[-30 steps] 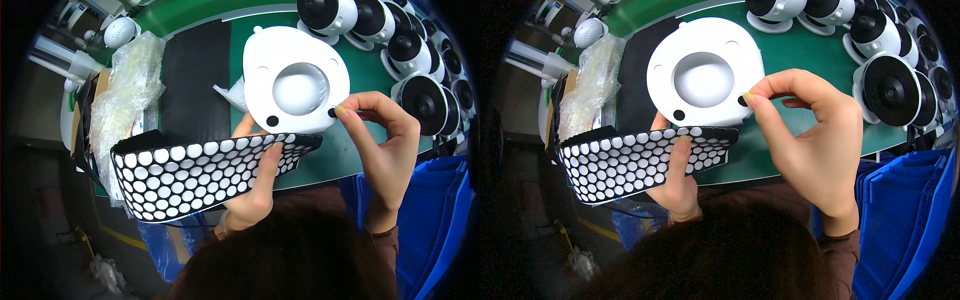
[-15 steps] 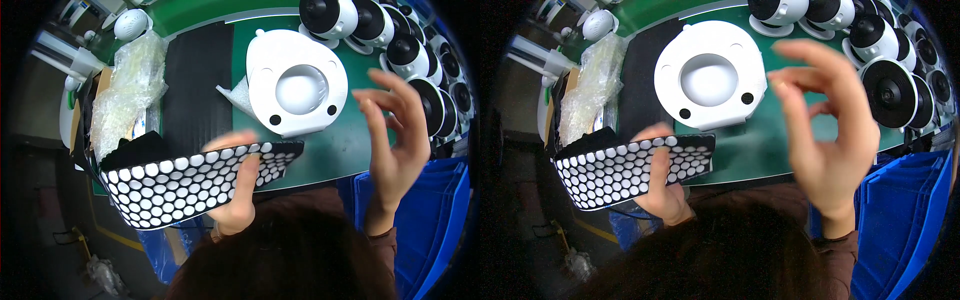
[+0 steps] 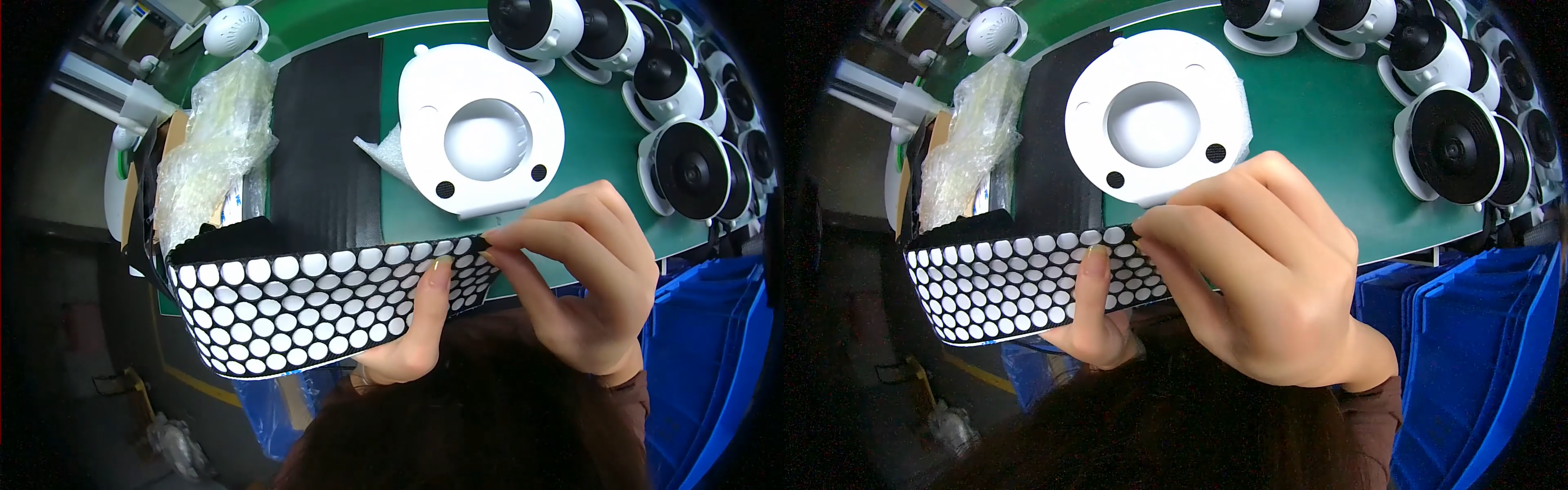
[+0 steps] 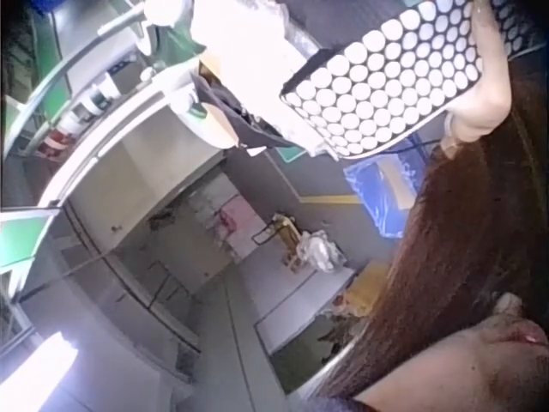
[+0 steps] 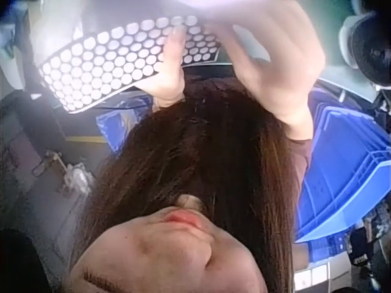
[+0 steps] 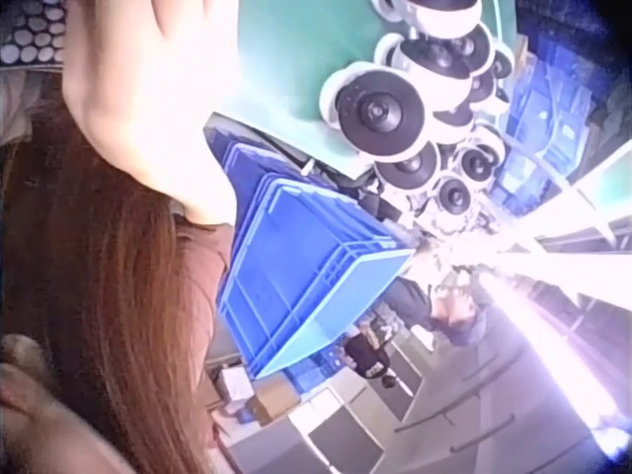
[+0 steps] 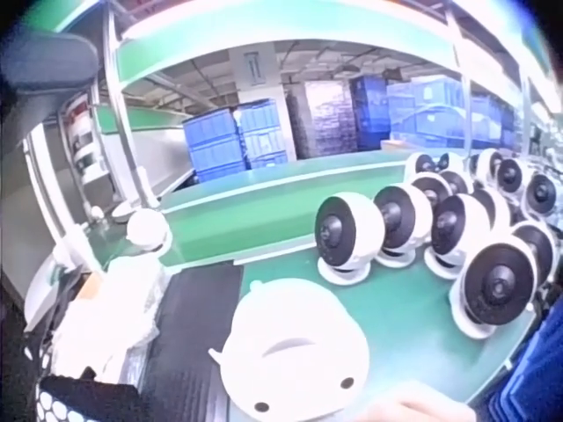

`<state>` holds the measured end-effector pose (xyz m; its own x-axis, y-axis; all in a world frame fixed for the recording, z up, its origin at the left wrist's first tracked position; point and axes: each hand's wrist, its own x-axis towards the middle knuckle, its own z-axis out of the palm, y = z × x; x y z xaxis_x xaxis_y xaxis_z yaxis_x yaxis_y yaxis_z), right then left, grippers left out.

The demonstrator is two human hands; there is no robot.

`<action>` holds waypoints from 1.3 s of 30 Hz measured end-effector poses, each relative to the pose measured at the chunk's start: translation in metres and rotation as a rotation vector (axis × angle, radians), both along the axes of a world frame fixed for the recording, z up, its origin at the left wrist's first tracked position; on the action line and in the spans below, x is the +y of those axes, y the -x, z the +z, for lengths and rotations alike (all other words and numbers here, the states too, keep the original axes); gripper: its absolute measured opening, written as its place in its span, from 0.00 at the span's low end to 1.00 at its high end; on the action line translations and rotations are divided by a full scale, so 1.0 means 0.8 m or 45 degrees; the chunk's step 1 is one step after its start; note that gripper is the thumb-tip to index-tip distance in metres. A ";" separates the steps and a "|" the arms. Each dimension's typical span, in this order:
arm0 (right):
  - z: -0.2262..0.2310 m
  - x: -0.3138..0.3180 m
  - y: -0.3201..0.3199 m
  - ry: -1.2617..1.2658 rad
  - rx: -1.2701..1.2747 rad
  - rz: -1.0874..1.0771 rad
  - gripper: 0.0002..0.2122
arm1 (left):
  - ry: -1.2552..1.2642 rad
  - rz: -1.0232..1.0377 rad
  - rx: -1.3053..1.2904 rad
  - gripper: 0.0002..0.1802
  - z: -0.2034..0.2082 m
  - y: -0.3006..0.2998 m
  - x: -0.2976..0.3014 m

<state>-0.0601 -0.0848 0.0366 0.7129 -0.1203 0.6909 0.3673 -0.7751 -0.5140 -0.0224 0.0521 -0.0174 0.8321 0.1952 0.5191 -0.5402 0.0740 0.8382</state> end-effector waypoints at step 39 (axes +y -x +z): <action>0.037 -0.061 -0.039 -0.573 0.409 -0.029 0.05 | 0.060 -0.414 0.039 0.39 0.006 -0.030 -0.021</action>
